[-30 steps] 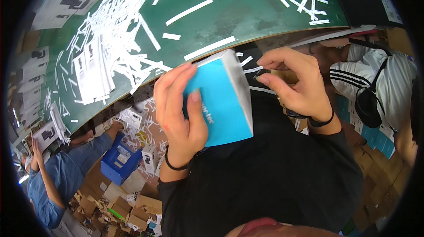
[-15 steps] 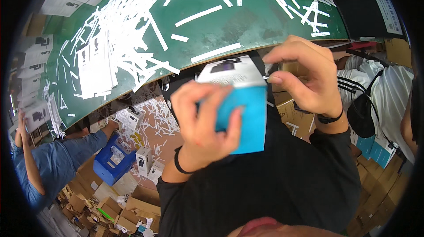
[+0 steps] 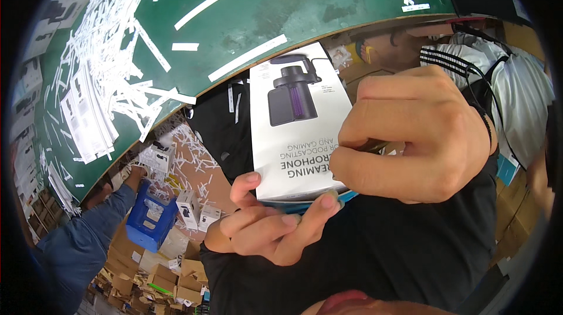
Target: Packaging streaming microphone boxes and inserting documentation at an assembly line.
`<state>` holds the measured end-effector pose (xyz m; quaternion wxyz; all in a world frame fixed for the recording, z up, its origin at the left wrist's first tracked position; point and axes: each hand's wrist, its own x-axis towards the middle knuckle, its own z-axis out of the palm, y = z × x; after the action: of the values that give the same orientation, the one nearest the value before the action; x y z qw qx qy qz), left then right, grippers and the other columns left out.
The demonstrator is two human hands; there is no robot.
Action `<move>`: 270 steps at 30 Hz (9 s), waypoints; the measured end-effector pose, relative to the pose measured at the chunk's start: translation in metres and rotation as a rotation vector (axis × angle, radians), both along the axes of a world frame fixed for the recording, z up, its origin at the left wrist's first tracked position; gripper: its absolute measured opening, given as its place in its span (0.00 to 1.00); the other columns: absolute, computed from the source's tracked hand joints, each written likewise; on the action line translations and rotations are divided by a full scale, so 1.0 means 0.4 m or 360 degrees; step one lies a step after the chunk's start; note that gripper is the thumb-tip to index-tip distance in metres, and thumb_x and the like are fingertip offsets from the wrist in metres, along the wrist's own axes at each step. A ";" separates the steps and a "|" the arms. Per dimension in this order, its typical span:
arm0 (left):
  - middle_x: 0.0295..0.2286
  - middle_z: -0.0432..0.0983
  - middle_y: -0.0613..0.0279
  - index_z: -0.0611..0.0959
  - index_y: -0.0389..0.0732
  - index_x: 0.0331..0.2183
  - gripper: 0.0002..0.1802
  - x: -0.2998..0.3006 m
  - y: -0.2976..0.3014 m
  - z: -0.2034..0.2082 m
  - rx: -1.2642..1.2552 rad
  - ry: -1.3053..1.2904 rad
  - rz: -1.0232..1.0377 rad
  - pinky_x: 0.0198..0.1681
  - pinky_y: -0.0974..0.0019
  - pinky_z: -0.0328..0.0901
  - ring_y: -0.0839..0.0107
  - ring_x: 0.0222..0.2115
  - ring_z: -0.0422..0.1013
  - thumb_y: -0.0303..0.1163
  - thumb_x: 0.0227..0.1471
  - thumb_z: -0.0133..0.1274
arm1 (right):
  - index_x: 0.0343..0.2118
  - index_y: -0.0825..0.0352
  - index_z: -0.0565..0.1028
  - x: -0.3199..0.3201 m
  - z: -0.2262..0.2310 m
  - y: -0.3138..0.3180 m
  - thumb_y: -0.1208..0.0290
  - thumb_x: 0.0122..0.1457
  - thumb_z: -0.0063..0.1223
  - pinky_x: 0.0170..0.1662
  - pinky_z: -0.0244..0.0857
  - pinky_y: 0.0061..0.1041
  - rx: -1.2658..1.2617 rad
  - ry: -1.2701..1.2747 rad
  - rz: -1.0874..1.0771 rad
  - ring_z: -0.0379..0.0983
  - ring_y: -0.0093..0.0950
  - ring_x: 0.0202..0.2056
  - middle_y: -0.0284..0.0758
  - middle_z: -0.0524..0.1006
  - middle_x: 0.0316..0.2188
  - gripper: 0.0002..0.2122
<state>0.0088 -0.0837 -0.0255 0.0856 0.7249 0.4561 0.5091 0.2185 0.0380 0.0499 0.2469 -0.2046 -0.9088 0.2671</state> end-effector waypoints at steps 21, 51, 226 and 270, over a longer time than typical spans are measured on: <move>0.37 0.54 0.60 0.88 0.50 0.31 0.14 -0.044 0.009 -0.030 0.0099 -0.0061 0.0034 0.37 0.58 0.67 0.62 0.36 0.59 0.43 0.38 0.61 | 0.25 0.68 0.78 -0.028 -0.022 -0.004 0.73 0.34 0.62 0.17 0.57 0.16 0.0255 0.0205 0.0046 0.66 0.22 0.20 0.33 0.76 0.23 0.11; 0.34 0.54 0.62 0.91 0.48 0.32 0.23 -0.019 0.023 -0.015 -0.0121 -0.0241 -0.0154 0.39 0.59 0.66 0.64 0.36 0.55 0.36 0.28 0.52 | 0.27 0.67 0.78 -0.023 0.008 -0.016 0.69 0.33 0.60 0.18 0.57 0.18 0.0502 -0.0153 0.0172 0.68 0.23 0.22 0.32 0.75 0.24 0.14; 0.56 0.66 0.38 0.76 0.37 0.51 0.33 -0.051 0.246 -0.007 -0.0431 -0.0177 -0.0267 0.62 0.49 0.59 0.48 0.62 0.62 0.43 0.48 0.70 | 0.37 0.71 0.81 -0.061 -0.245 0.187 0.62 0.61 0.56 0.38 0.69 0.26 -0.0975 0.0813 -0.1235 0.75 0.23 0.35 0.37 0.81 0.36 0.14; 0.29 0.65 0.66 0.68 0.46 0.40 0.16 -0.074 0.219 0.198 -0.0188 -0.2150 -0.1306 0.58 0.26 0.62 0.67 0.32 0.67 0.22 0.58 0.59 | 0.64 0.77 0.61 -0.103 -0.103 0.209 0.38 0.22 0.82 0.55 0.65 0.24 -0.2129 0.0877 0.0396 0.74 0.28 0.52 0.40 0.73 0.54 0.67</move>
<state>-0.0207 0.0038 0.0538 0.5630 0.3635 0.0279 0.7417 0.1775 0.1215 0.0089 0.2566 -0.1322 -0.4727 0.8326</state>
